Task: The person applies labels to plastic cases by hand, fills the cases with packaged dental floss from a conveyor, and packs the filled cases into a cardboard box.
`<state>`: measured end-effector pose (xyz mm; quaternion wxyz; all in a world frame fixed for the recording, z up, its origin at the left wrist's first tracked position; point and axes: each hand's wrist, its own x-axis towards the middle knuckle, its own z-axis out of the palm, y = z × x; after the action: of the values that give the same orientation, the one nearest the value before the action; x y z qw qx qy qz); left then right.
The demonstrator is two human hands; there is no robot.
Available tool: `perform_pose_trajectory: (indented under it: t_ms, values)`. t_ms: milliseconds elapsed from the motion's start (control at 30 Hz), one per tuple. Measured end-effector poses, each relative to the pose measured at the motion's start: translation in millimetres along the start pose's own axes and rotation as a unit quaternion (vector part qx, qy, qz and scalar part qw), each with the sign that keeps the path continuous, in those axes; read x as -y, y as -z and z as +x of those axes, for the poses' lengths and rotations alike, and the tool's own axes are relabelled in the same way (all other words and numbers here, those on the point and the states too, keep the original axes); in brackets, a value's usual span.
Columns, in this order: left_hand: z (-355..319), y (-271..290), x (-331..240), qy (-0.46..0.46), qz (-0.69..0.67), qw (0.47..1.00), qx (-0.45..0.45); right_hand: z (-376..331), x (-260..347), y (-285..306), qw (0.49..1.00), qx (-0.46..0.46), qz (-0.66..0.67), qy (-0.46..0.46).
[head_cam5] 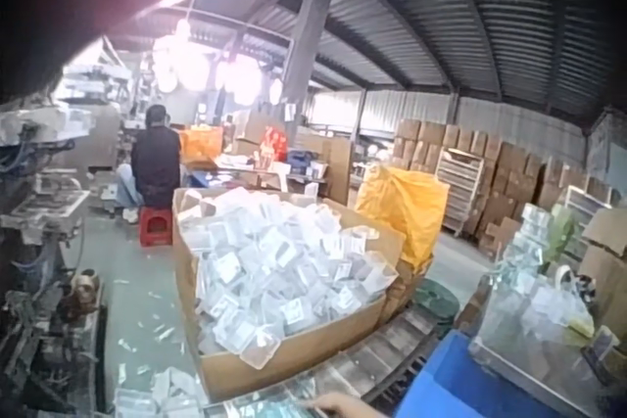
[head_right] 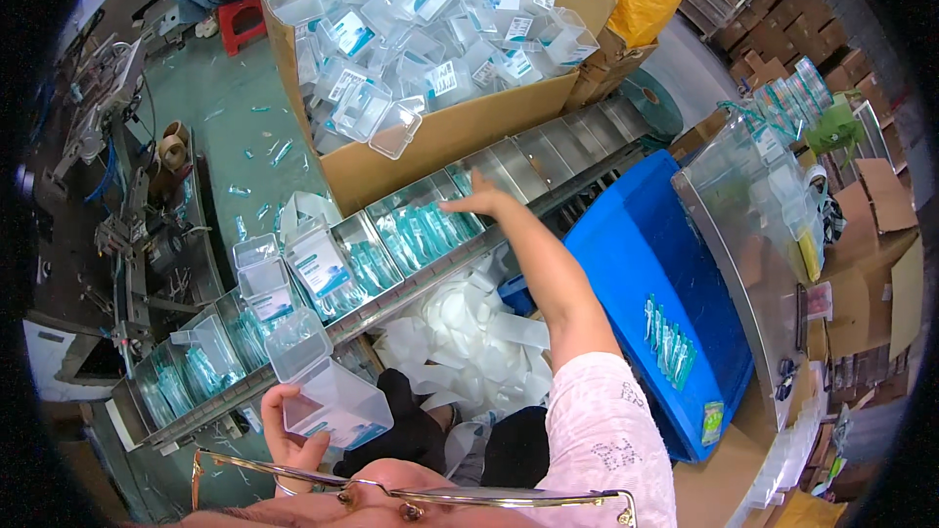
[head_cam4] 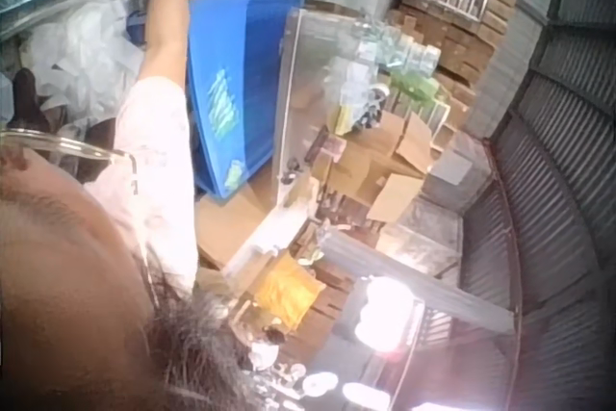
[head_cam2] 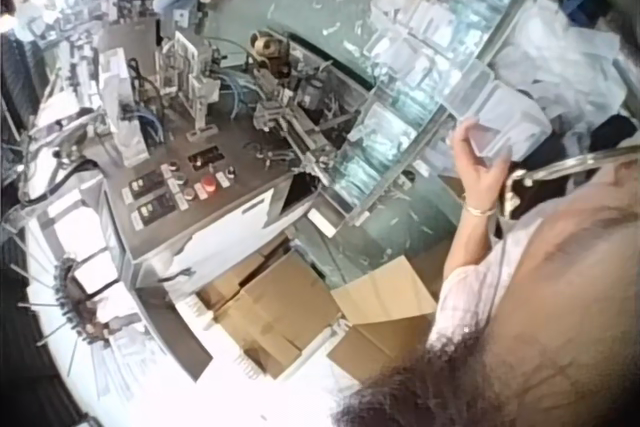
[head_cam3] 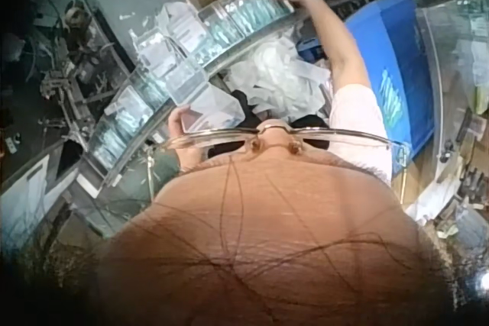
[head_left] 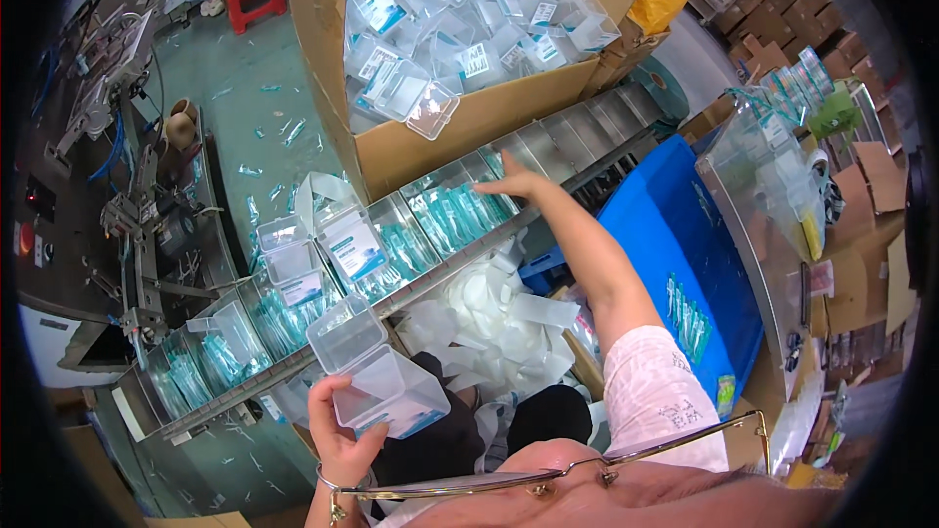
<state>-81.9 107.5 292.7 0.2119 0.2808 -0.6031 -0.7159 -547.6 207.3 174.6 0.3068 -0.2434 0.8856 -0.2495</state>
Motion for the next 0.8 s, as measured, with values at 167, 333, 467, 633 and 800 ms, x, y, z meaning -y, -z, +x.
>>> perform_pose_trajectory:
  t_ms: [167,333,467,633,800]
  values:
    - [3,-13,-6,-0.029,-0.039,0.999,-0.010,1,14,7,0.979,0.081,0.179,-0.047]
    - [-1,-8,1,0.006,-0.060,0.998,0.018,-14,16,15,0.937,0.118,0.327,-0.044]
    - [8,-16,2,0.103,-0.096,0.988,0.067,-28,27,25,0.951,0.078,0.298,-0.031]
    - [27,-45,-7,0.068,-0.058,0.978,0.191,-42,7,51,0.921,-0.078,0.383,0.009]
    - [71,-61,21,0.027,0.059,0.974,0.216,-130,49,15,0.803,-0.031,0.589,0.084]
